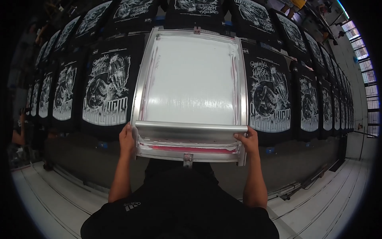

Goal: Printing a graphic onto black t-shirts using a screen and squeegee.

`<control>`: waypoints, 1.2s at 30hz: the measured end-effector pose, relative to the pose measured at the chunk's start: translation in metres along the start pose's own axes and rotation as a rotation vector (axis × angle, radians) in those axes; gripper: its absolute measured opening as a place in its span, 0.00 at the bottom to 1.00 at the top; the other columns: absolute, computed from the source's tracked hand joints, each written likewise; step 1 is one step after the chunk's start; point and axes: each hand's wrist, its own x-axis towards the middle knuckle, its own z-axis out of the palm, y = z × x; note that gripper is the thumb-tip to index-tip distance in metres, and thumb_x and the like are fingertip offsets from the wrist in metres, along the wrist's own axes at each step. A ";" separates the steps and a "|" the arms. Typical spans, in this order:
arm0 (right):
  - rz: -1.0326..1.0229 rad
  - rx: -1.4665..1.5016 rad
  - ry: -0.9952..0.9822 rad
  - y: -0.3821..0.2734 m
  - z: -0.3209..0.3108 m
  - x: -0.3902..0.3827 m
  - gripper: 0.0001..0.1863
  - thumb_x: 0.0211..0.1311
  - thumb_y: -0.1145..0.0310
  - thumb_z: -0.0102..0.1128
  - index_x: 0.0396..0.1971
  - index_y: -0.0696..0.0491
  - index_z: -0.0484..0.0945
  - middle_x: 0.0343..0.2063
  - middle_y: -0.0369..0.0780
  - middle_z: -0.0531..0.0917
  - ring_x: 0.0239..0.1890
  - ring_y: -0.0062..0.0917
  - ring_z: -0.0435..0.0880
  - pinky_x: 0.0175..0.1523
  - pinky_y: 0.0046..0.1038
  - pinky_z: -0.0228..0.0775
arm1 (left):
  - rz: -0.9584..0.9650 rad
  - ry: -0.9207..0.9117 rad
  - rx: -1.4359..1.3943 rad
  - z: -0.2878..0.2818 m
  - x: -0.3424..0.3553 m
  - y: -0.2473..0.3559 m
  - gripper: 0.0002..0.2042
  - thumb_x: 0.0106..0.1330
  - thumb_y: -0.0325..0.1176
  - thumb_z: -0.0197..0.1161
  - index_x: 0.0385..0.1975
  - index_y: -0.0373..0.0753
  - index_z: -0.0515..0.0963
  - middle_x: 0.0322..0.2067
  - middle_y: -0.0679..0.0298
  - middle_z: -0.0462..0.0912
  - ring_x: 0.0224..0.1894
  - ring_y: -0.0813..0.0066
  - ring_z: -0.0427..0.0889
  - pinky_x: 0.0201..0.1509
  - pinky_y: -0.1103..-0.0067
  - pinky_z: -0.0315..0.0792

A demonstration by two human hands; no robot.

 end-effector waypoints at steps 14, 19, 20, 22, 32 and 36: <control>-0.055 -0.006 -0.067 0.015 -0.010 0.058 0.19 0.50 0.74 0.73 0.44 0.60 0.82 0.39 0.39 0.85 0.44 0.22 0.80 0.53 0.26 0.70 | -0.067 0.040 0.015 0.026 0.034 -0.007 0.22 0.77 0.44 0.50 0.58 0.32 0.75 0.51 0.57 0.82 0.53 0.73 0.77 0.60 0.78 0.67; -0.030 0.012 -0.060 0.024 -0.002 0.055 0.20 0.49 0.74 0.74 0.45 0.59 0.82 0.39 0.38 0.85 0.44 0.21 0.80 0.53 0.25 0.70 | -0.029 0.011 0.030 0.023 0.036 -0.020 0.22 0.77 0.44 0.51 0.58 0.31 0.73 0.48 0.58 0.82 0.50 0.74 0.77 0.57 0.79 0.68; -0.028 0.036 -0.061 0.023 -0.001 0.054 0.20 0.49 0.74 0.75 0.45 0.59 0.82 0.39 0.38 0.85 0.44 0.21 0.80 0.53 0.25 0.70 | -0.029 0.008 0.025 0.022 0.034 -0.022 0.22 0.77 0.44 0.51 0.58 0.31 0.73 0.48 0.58 0.82 0.50 0.74 0.77 0.57 0.79 0.68; -0.022 0.028 -0.051 0.026 -0.007 0.052 0.20 0.49 0.74 0.75 0.45 0.59 0.82 0.39 0.37 0.85 0.44 0.21 0.80 0.53 0.25 0.70 | -0.069 -0.015 -0.015 0.027 0.027 -0.020 0.22 0.77 0.44 0.50 0.58 0.32 0.74 0.52 0.60 0.80 0.54 0.76 0.75 0.61 0.79 0.66; -0.023 0.006 -0.094 0.024 -0.013 0.049 0.17 0.50 0.76 0.73 0.41 0.57 0.81 0.36 0.36 0.85 0.41 0.21 0.81 0.51 0.24 0.70 | 0.027 -0.001 0.152 0.024 0.019 -0.026 0.21 0.76 0.46 0.51 0.59 0.36 0.74 0.47 0.57 0.82 0.49 0.69 0.78 0.56 0.78 0.69; -0.029 -0.805 -0.297 -0.016 -0.016 0.032 0.15 0.43 0.78 0.68 0.35 0.53 0.79 0.29 0.39 0.83 0.33 0.24 0.83 0.51 0.29 0.71 | 0.374 -0.159 0.423 0.011 0.011 0.032 0.22 0.65 0.39 0.65 0.57 0.36 0.74 0.52 0.58 0.79 0.56 0.64 0.77 0.58 0.72 0.69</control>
